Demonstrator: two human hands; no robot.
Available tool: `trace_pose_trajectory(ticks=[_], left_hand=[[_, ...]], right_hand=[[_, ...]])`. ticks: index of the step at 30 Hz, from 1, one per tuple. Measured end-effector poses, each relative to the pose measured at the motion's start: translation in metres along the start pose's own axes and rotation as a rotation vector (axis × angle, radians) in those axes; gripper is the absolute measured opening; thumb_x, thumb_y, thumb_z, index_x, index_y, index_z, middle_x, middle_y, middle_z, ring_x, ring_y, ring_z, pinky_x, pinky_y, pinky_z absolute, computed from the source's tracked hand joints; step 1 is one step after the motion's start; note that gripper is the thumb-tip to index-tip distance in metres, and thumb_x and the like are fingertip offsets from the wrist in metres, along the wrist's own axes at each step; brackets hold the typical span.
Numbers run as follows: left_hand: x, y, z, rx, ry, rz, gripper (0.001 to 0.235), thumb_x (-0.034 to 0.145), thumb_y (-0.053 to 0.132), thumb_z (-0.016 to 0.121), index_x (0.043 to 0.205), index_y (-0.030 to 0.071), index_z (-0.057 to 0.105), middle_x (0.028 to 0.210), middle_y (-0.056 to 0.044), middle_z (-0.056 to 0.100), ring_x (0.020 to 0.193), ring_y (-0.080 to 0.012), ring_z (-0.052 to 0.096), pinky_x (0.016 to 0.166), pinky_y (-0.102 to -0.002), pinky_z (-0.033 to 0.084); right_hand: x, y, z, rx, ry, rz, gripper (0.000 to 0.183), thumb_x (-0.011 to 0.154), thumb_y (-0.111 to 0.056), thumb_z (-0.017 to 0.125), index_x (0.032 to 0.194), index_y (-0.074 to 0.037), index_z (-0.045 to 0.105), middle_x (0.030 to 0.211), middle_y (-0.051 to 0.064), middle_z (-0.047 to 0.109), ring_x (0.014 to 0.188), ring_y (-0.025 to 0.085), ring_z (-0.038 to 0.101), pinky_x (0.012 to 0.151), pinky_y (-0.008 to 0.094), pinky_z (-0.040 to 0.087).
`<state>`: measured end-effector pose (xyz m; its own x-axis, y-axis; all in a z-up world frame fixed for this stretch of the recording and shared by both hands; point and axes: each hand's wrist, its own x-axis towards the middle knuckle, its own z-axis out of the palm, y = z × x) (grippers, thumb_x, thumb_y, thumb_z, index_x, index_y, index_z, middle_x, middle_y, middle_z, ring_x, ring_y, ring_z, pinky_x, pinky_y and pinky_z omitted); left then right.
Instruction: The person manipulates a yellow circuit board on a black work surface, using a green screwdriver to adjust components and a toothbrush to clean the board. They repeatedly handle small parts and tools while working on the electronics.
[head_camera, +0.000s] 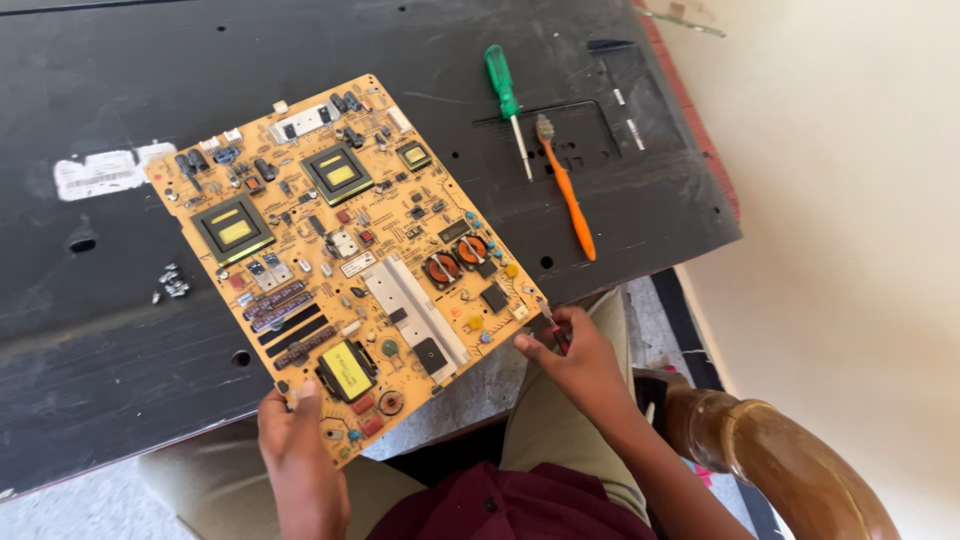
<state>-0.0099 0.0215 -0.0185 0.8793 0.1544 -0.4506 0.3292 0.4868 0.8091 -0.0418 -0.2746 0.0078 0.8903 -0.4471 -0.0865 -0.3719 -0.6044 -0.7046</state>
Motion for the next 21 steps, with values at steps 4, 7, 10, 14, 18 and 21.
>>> trace_pose_trajectory(ticks=[4, 7, 10, 14, 18, 21], left_hand=[[-0.008, 0.014, 0.006, 0.651, 0.142, 0.015, 0.046, 0.099, 0.033, 0.060, 0.132, 0.002, 0.056, 0.112, -0.021, 0.069, 0.096, -0.0279, 0.070, 0.085, -0.044, 0.052], [-0.005, 0.035, 0.007, 1.196, 0.173, 0.079, 0.048, 0.100, 0.045, 0.061, 0.120, 0.001, 0.065, 0.099, -0.020, 0.072, 0.094, -0.0355, 0.070, 0.088, -0.048, 0.051], [-0.001, 0.051, 0.010, 1.539, 0.188, 0.037, 0.048, 0.103, 0.051, 0.058, 0.107, 0.006, 0.074, 0.092, -0.015, 0.074, 0.092, -0.0361, 0.072, 0.086, -0.049, 0.053], [-0.014, 0.061, 0.017, 1.713, 0.301, 0.062, 0.046, 0.106, 0.051, 0.055, 0.101, 0.011, 0.077, 0.095, -0.008, 0.073, 0.086, -0.0300, 0.073, 0.078, -0.046, 0.057], [-0.032, 0.061, 0.028, 1.425, 0.055, 0.665, 0.021, 0.098, 0.032, 0.067, 0.103, 0.012, 0.073, 0.098, -0.007, 0.070, 0.089, -0.0271, 0.071, 0.074, -0.043, 0.054], [-0.040, 0.040, 0.047, 1.380, -0.172, 0.861, 0.032, 0.084, 0.034, 0.074, 0.107, 0.012, 0.074, 0.104, -0.007, 0.068, 0.099, -0.0272, 0.064, 0.086, -0.045, 0.046]], right_hand=[[-0.002, 0.007, -0.004, 0.612, -0.292, 0.438, 0.043, 0.090, -0.041, 0.077, 0.105, 0.000, 0.070, 0.072, 0.001, 0.052, 0.054, 0.005, 0.042, 0.046, 0.022, 0.031], [0.002, 0.004, -0.007, 0.788, -0.307, 0.459, 0.035, 0.097, -0.034, 0.071, 0.098, 0.001, 0.068, 0.072, 0.002, 0.058, 0.049, 0.003, 0.039, 0.042, 0.020, 0.027], [0.008, -0.001, -0.007, 0.886, -0.301, 0.496, 0.025, 0.094, -0.027, 0.069, 0.094, -0.002, 0.067, 0.081, 0.002, 0.072, 0.050, 0.003, 0.043, 0.041, 0.020, 0.027], [0.011, -0.003, -0.008, 0.880, -0.306, 0.508, 0.023, 0.094, -0.025, 0.069, 0.093, -0.003, 0.067, 0.081, 0.003, 0.071, 0.051, 0.003, 0.043, 0.041, 0.020, 0.026], [0.006, 0.005, -0.006, 0.832, -0.338, 0.486, 0.026, 0.099, -0.027, 0.070, 0.093, -0.003, 0.067, 0.072, 0.000, 0.060, 0.051, 0.003, 0.041, 0.041, 0.019, 0.025], [-0.001, 0.011, -0.003, 0.866, -0.308, 0.531, 0.020, 0.094, -0.024, 0.070, 0.093, -0.004, 0.066, 0.080, 0.002, 0.069, 0.050, 0.003, 0.042, 0.041, 0.020, 0.026]])
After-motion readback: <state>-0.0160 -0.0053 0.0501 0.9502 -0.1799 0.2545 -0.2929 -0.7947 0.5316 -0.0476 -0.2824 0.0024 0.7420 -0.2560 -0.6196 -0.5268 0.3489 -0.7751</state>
